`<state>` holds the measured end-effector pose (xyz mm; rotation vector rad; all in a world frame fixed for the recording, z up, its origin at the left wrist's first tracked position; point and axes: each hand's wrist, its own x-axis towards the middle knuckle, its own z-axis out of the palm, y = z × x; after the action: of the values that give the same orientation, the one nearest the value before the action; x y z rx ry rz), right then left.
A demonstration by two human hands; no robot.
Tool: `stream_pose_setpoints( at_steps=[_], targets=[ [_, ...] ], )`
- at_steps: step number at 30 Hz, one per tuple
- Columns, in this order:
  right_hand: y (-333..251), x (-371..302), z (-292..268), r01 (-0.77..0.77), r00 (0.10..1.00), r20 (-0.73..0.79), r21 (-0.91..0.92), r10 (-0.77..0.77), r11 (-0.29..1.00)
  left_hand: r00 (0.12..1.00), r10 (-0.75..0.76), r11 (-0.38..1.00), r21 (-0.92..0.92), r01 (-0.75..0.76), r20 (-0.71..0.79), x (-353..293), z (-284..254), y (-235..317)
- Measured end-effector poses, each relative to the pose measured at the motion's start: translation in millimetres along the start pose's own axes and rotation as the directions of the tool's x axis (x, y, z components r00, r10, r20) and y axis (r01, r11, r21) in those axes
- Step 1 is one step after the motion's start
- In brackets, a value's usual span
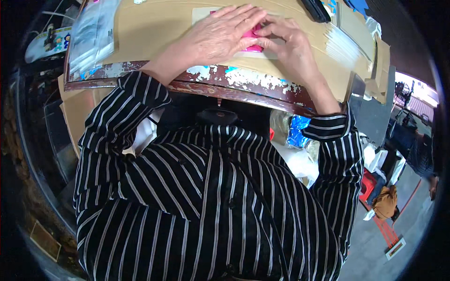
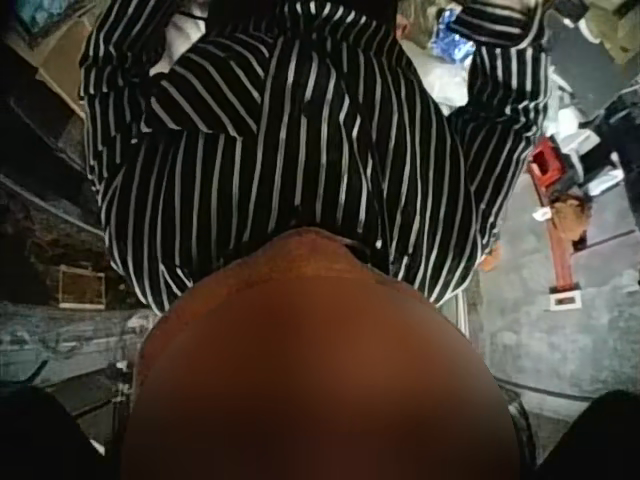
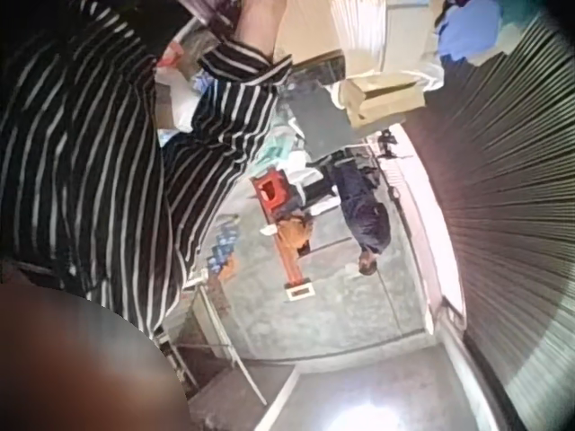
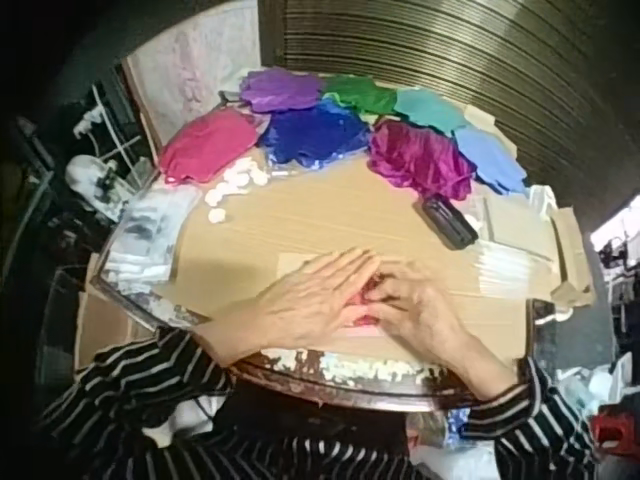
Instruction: Folding and packaging colorful plastic sheets into plastic sleeves with cardboard backings and labels.
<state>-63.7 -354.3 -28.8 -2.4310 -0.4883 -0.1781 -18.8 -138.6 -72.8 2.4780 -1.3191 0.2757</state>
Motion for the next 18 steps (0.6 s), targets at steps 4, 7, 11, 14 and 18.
stream_pose_setpoints(
  at_steps=[4,7,11,14,18],
  targets=[
    [-10.4,6.9,-18.7,-0.154,0.988,0.014,-0.048,0.155,0.987,1.0,0.02,0.997,-0.069,-0.02,-0.006,2.5,-7.0,0.9],
    [-12.8,20.4,-28.2,-0.194,0.97,0.102,-0.219,0.22,0.956,0.997,0.07,0.986,-0.151,-0.074,-0.026,8.4,-20.9,-0.7],
    [-28.4,28.2,-31.9,-0.404,0.905,0.16,0.031,0.394,0.914,0.971,0.02,0.997,-0.071,-0.003,0.239,13.5,-36.3,3.7],
    [-30.0,22.6,-28.0,-0.654,0.742,0.298,0.124,0.601,0.746,0.989,0.035,0.985,-0.171,-0.009,0.146,11.9,-29.3,1.7],
    [-33.1,19.3,-18.9,-0.742,0.667,0.323,0.378,0.671,0.554,0.999,0.038,0.998,-0.056,-0.039,-0.012,1.3,-6.0,-0.8]
  ],
)
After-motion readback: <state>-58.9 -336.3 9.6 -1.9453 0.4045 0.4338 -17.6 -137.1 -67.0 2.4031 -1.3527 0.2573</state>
